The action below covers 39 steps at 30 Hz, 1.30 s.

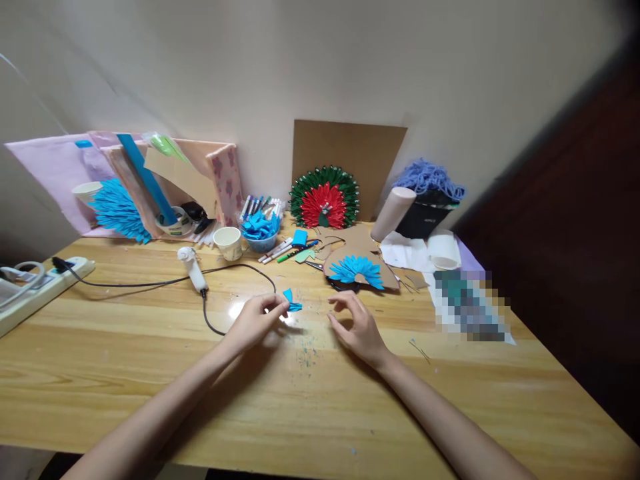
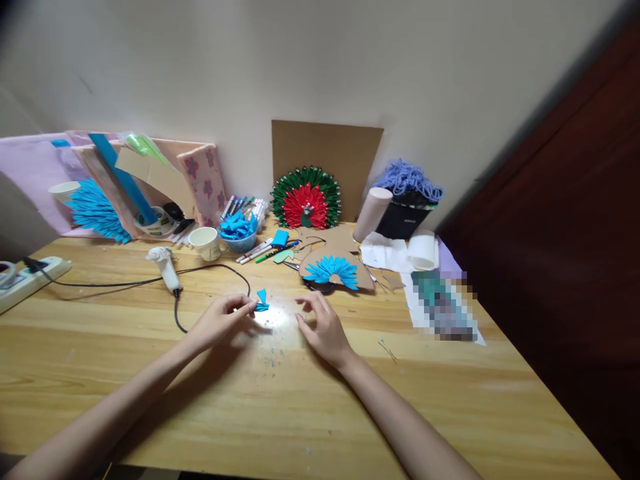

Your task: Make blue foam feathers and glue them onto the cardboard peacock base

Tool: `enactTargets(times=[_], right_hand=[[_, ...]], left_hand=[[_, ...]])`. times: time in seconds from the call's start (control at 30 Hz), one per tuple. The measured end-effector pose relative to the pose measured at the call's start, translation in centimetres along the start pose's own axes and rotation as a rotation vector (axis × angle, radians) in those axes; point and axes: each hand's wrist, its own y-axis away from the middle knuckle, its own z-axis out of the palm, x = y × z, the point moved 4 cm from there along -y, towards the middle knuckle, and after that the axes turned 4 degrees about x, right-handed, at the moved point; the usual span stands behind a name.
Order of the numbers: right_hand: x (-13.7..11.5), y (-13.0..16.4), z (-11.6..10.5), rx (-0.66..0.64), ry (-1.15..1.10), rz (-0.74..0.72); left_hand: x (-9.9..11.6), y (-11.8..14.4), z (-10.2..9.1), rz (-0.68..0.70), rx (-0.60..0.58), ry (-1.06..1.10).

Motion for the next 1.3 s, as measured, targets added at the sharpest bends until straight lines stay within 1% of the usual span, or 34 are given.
enactTargets(times=[0.07, 0.13, 0.17, 0.2, 0.23, 0.3, 0.33, 0.37, 0.4, 0.43, 0.47, 0.53, 0.57, 0.6, 0.63, 0.67, 0.73, 0.8, 0.9, 0.97, 1.03, 1.13, 1.2, 1.3], right_hand=[[0.0, -0.1, 0.1, -0.001, -0.017, 0.041], [-0.4, -0.8, 1.2, -0.082, -0.066, 0.070], [-0.8, -1.4, 2.2, -0.147, -0.101, 0.080], [-1.3, -2.1, 3.4, -0.218, -0.131, 0.084], [-2.0, -3.1, 5.0, -0.285, -0.156, 0.083], [-3.9, -5.4, 8.9, -0.401, -0.186, 0.064], [-4.9, -6.8, 11.1, -0.428, -0.197, 0.054], [-6.0, -8.2, 13.5, -0.438, -0.202, 0.042], [-7.0, -9.7, 15.8, -0.423, -0.186, 0.025], [-8.0, -11.1, 18.2, -0.389, -0.151, 0.003], [-8.8, -12.3, 20.4, -0.358, -0.113, -0.010], [-9.8, -14.1, 24.5, -0.356, -0.083, 0.018], [-10.1, -14.7, 26.1, -0.372, -0.098, 0.031], [-10.2, -15.0, 27.3, -0.380, -0.105, 0.040], [-10.2, -15.1, 27.9, -0.387, -0.114, 0.045], [-10.0, -15.0, 28.1, -0.386, -0.121, 0.049], [-9.5, -14.3, 27.1, -0.365, -0.144, 0.058], [-8.8, -13.3, 24.7, -0.315, -0.225, 0.090], [-7.9, -11.3, 21.0, -0.335, -0.318, 0.144], [-7.4, -10.1, 19.3, -0.327, -0.379, 0.165], [-6.9, -9.0, 18.6, -0.354, -0.386, 0.171], [-6.6, -7.9, 18.9, -0.429, -0.363, 0.154], [-6.7, -7.7, 19.1, -0.450, -0.347, 0.135], [-6.8, -7.6, 19.1, -0.469, -0.309, 0.117]], left_hand=[[-0.3, 1.2, -3.0, -0.011, 0.010, -0.025], [-1.3, 2.9, -6.8, -0.035, 0.060, -0.013], [-2.1, 3.7, -8.8, -0.057, 0.125, -0.009], [-3.1, 4.5, -11.1, -0.073, 0.226, 0.000], [-4.2, 5.2, -13.4, -0.100, 0.366, 0.018], [-6.6, 6.0, -17.7, -0.156, 0.627, 0.045], [-7.6, 6.0, -19.5, -0.164, 0.726, 0.059], [-8.6, 5.7, -21.1, -0.162, 0.794, 0.078], [-9.4, 5.1, -22.2, -0.165, 0.816, 0.104], [-10.2, 4.2, -23.1, -0.163, 0.804, 0.129], [-10.9, 3.2, -23.6, -0.171, 0.760, 0.144], [-12.3, 1.7, -24.0, -0.198, 0.740, 0.145], [-13.1, 1.1, -24.0, -0.209, 0.746, 0.141], [-13.8, 0.7, -23.7, -0.222, 0.754, 0.138], [-14.5, 0.5, -23.4, -0.235, 0.762, 0.133], [-15.1, 0.4, -23.1, -0.245, 0.768, 0.127], [-15.8, 0.4, -22.4, -0.252, 0.770, 0.116], [-15.9, 0.6, -22.0, -0.250, 0.764, 0.108], [-14.9, 1.0, -21.5, -0.220, 0.745, 0.103], [-14.1, 1.0, -21.0, -0.196, 0.718, 0.108], [-13.7, 1.0, -20.1, -0.197, 0.674, 0.114], [-13.6, 0.8, -18.9, -0.238, 0.621, 0.123], [-13.7, 0.6, -18.4, -0.249, 0.608, 0.116], [-13.5, 0.6, -18.1, -0.214, 0.615, 0.072]])
